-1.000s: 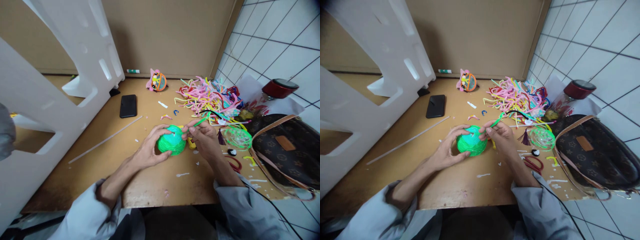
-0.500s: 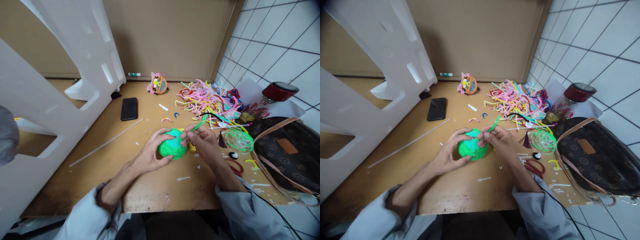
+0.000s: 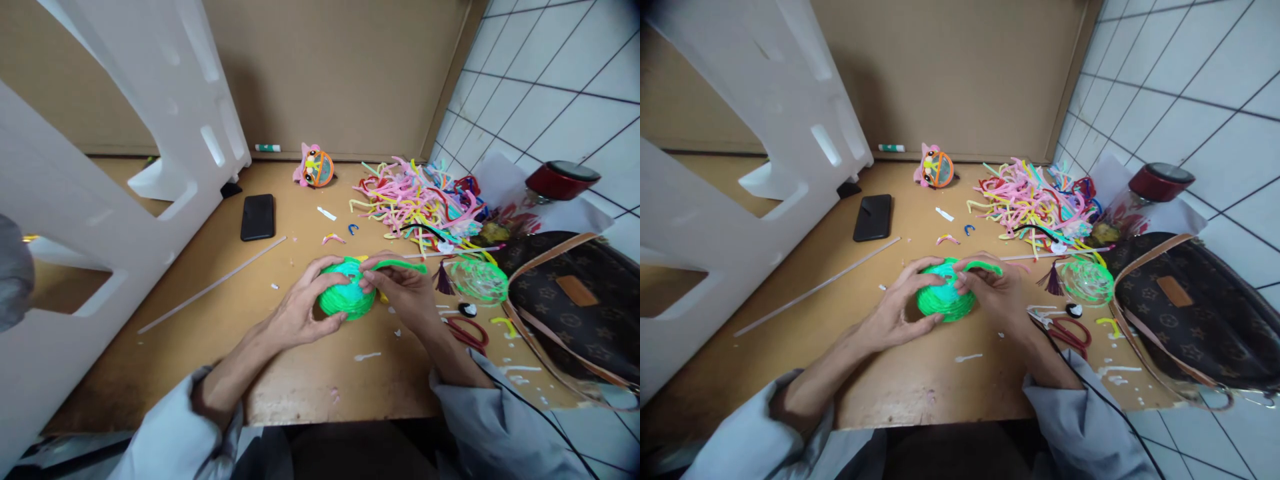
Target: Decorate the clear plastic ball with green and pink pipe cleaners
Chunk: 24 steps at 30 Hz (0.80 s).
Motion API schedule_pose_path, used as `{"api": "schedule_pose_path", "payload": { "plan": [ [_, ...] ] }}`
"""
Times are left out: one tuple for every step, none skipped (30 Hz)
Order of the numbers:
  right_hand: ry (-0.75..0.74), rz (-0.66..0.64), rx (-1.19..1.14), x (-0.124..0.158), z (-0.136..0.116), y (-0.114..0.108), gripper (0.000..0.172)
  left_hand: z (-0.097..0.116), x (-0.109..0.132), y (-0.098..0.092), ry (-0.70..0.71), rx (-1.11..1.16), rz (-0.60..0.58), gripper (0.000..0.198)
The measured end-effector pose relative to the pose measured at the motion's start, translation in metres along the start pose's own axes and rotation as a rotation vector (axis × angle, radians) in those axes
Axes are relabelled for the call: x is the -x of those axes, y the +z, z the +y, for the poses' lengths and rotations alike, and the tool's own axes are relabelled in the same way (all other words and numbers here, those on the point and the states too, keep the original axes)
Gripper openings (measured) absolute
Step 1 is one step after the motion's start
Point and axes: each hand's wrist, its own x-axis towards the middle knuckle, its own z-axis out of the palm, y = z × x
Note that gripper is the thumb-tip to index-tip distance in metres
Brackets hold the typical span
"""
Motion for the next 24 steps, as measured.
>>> {"api": "schedule_pose_path", "payload": {
  "plan": [
    [-0.036,0.021,0.026,0.0005,0.0002,0.0011,0.015,0.0003,0.0,0.0001,0.002,-0.003,-0.003,0.048],
    [-0.066,0.038,0.049,0.0008,0.0006,0.0019,0.012,0.0005,0.0,0.0002,0.006,-0.004,-0.005,0.048],
    [-0.089,0.05,0.064,0.0009,0.001,0.0025,0.01,0.0006,0.0001,0.0005,0.012,-0.006,-0.004,0.047],
    [-0.101,0.059,0.067,0.0007,0.0014,0.0028,0.007,0.0006,0.0002,0.0007,0.019,-0.007,-0.001,0.047],
    [-0.104,0.063,0.06,0.0005,0.0018,0.003,0.005,0.0005,0.0003,0.0011,0.026,-0.006,0.003,0.047],
    [-0.097,0.063,0.046,0.0001,0.0021,0.0031,0.003,0.0002,0.0004,0.0014,0.032,-0.004,0.006,0.047],
    [-0.085,0.059,0.032,-0.0003,0.0023,0.0032,0.001,-0.0001,0.0004,0.0016,0.037,0.001,0.009,0.047],
    [-0.075,0.054,0.019,-0.0007,0.0023,0.0032,0.001,-0.0004,0.0004,0.0018,0.042,0.007,0.011,0.047],
    [-0.068,0.048,0.009,-0.001,0.0023,0.0033,0.001,-0.0007,0.0003,0.002,0.046,0.012,0.013,0.047],
    [-0.065,0.043,0.003,-0.0012,0.0021,0.0034,0.002,-0.001,0.0002,0.002,0.049,0.017,0.014,0.047],
    [-0.066,0.04,-0.001,-0.0012,0.002,0.0035,0.004,-0.0013,0.0,0.002,0.052,0.019,0.014,0.047],
    [-0.068,0.04,0.001,-0.0011,0.0019,0.0035,0.005,-0.0014,-0.0001,0.0019,0.056,0.018,0.012,0.047],
    [-0.07,0.039,0.01,-0.0007,0.0019,0.0033,0.007,-0.0016,-0.0002,0.0019,0.058,0.016,0.01,0.047],
    [-0.07,0.035,0.026,-0.0003,0.0019,0.0031,0.009,-0.0017,-0.0002,0.0019,0.058,0.012,0.009,0.047],
    [-0.071,0.032,0.046,0.0002,0.0019,0.0027,0.011,-0.0019,-0.0003,0.002,0.057,0.006,0.009,0.047],
    [-0.077,0.03,0.069,0.0008,0.002,0.0023,0.011,-0.002,-0.0003,0.0021,0.053,-0.001,0.007,0.046],
    [-0.086,0.031,0.097,0.0013,0.002,0.002,0.011,-0.0021,-0.0003,0.0022,0.048,-0.008,0.008,0.046],
    [-0.1,0.034,0.124,0.0017,0.002,0.0017,0.011,-0.0022,-0.0002,0.0022,0.044,-0.014,0.008,0.047],
    [-0.113,0.041,0.145,0.0019,0.0018,0.0016,0.011,-0.0022,-0.0002,0.0021,0.042,-0.016,0.009,0.047],
    [-0.122,0.049,0.158,0.0021,0.0016,0.0016,0.011,-0.002,-0.0002,0.0019,0.043,-0.017,0.009,0.048],
    [-0.121,0.051,0.162,0.0021,0.0013,0.0017,0.012,-0.0017,-0.0003,0.0016,0.045,-0.016,0.008,0.048],
    [-0.11,0.047,0.157,0.002,0.0009,0.002,0.014,-0.0013,-0.0003,0.0012,0.047,-0.017,0.008,0.048],
    [-0.092,0.042,0.142,0.0018,0.0005,0.0022,0.016,-0.0009,-0.0003,0.0009,0.05,-0.018,0.009,0.047],
    [-0.071,0.035,0.122,0.0017,0.0002,0.0025,0.018,-0.0005,-0.0002,0.0007,0.053,-0.019,0.009,0.047]
  ]
}}
